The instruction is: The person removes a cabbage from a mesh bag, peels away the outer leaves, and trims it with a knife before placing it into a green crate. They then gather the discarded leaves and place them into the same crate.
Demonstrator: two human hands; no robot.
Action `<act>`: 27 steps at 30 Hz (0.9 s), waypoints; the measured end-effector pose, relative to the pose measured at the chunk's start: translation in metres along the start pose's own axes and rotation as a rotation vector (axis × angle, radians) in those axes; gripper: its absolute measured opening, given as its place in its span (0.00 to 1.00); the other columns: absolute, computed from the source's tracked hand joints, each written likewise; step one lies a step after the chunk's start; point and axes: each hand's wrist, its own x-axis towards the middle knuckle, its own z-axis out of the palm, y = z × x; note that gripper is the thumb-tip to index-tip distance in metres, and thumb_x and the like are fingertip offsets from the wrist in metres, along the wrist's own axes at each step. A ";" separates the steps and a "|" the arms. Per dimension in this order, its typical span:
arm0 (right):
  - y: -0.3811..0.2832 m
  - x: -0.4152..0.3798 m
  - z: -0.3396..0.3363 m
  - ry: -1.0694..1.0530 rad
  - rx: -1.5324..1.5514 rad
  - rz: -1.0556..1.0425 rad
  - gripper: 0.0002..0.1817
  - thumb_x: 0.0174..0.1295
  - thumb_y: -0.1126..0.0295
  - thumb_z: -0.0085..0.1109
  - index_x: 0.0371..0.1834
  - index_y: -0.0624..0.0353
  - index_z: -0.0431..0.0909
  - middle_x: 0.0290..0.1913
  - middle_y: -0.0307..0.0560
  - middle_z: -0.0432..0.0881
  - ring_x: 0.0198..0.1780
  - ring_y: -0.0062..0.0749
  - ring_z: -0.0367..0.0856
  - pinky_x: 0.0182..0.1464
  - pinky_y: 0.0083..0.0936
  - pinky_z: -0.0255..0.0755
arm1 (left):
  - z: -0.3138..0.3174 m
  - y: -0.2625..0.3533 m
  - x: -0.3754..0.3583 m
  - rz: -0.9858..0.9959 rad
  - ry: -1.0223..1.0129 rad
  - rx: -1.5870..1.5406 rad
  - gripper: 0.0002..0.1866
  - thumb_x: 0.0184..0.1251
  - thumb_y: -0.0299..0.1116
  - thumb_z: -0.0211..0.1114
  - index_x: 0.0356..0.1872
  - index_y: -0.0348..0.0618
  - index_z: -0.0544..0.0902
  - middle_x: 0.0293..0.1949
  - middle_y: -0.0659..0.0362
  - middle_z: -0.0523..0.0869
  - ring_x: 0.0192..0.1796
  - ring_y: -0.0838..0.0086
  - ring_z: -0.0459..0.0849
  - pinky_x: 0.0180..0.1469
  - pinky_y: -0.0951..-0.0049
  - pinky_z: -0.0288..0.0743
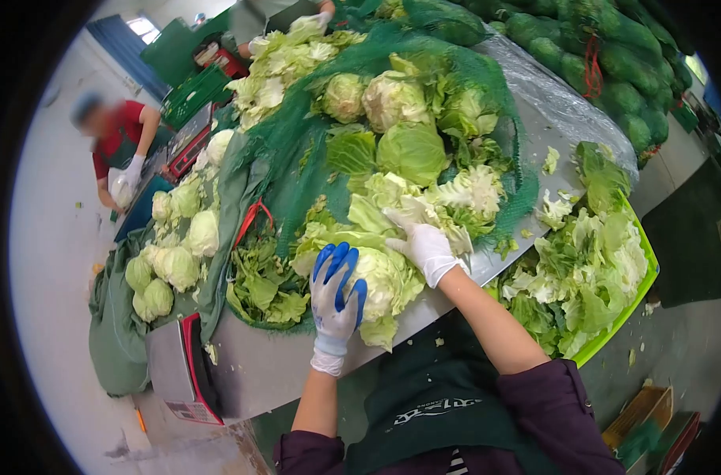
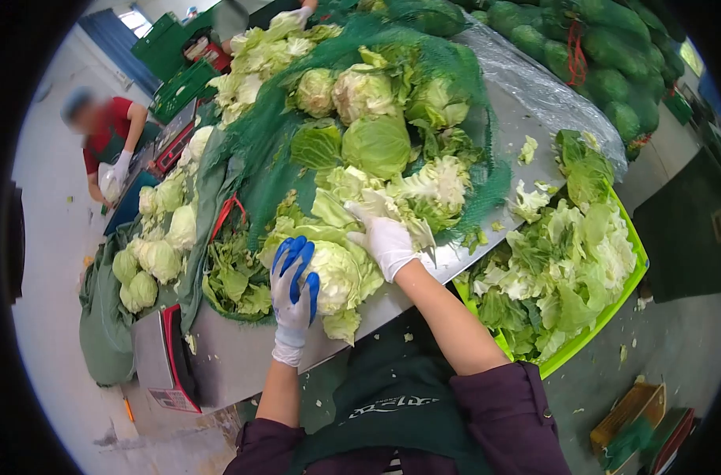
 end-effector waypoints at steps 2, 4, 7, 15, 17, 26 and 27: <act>0.002 0.001 0.007 -0.044 -0.054 -0.006 0.29 0.60 0.51 0.59 0.66 0.36 0.67 0.37 0.57 0.84 0.40 0.52 0.83 0.44 0.42 0.75 | -0.011 -0.007 -0.022 0.021 0.053 -0.108 0.23 0.59 0.36 0.63 0.56 0.39 0.77 0.58 0.46 0.77 0.66 0.48 0.67 0.69 0.52 0.56; 0.001 0.001 0.001 0.010 -0.002 -0.035 0.28 0.61 0.51 0.58 0.65 0.35 0.68 0.37 0.58 0.84 0.39 0.52 0.83 0.44 0.42 0.75 | -0.021 -0.009 -0.034 0.005 0.038 -0.184 0.29 0.57 0.40 0.66 0.60 0.40 0.75 0.63 0.43 0.72 0.68 0.46 0.63 0.70 0.51 0.53; -0.013 -0.001 -0.011 -0.003 0.136 -0.074 0.32 0.58 0.44 0.59 0.64 0.45 0.71 0.41 0.60 0.84 0.43 0.51 0.83 0.46 0.39 0.75 | -0.024 -0.001 -0.044 -0.019 0.034 -0.101 0.38 0.46 0.45 0.75 0.61 0.45 0.74 0.69 0.43 0.61 0.71 0.47 0.58 0.70 0.49 0.53; -0.027 0.014 0.015 -0.187 0.114 -0.024 0.26 0.55 0.48 0.60 0.47 0.59 0.81 0.39 0.61 0.83 0.44 0.51 0.82 0.48 0.38 0.74 | -0.012 0.009 -0.054 -0.025 0.076 -0.027 0.42 0.43 0.45 0.77 0.64 0.46 0.71 0.68 0.44 0.63 0.70 0.48 0.60 0.69 0.51 0.55; -0.022 0.016 0.013 -0.142 0.136 0.033 0.23 0.55 0.52 0.60 0.45 0.60 0.81 0.38 0.61 0.83 0.44 0.52 0.82 0.47 0.38 0.75 | -0.018 -0.013 -0.062 -0.202 0.152 -0.168 0.44 0.44 0.42 0.76 0.66 0.42 0.68 0.68 0.46 0.64 0.70 0.54 0.62 0.71 0.57 0.55; -0.076 -0.071 0.003 -0.153 0.087 -0.148 0.47 0.53 0.42 0.63 0.66 0.70 0.62 0.40 0.70 0.81 0.45 0.58 0.81 0.48 0.42 0.75 | -0.035 -0.022 -0.033 -0.559 0.082 -0.630 0.41 0.50 0.33 0.73 0.67 0.37 0.65 0.67 0.51 0.66 0.69 0.61 0.63 0.72 0.65 0.54; -0.066 -0.068 0.015 -0.178 0.113 -0.158 0.48 0.54 0.43 0.63 0.68 0.69 0.59 0.39 0.70 0.81 0.44 0.59 0.81 0.47 0.42 0.75 | -0.035 -0.018 -0.027 -0.466 0.033 -0.402 0.41 0.49 0.31 0.73 0.67 0.38 0.65 0.66 0.51 0.67 0.69 0.60 0.64 0.71 0.65 0.55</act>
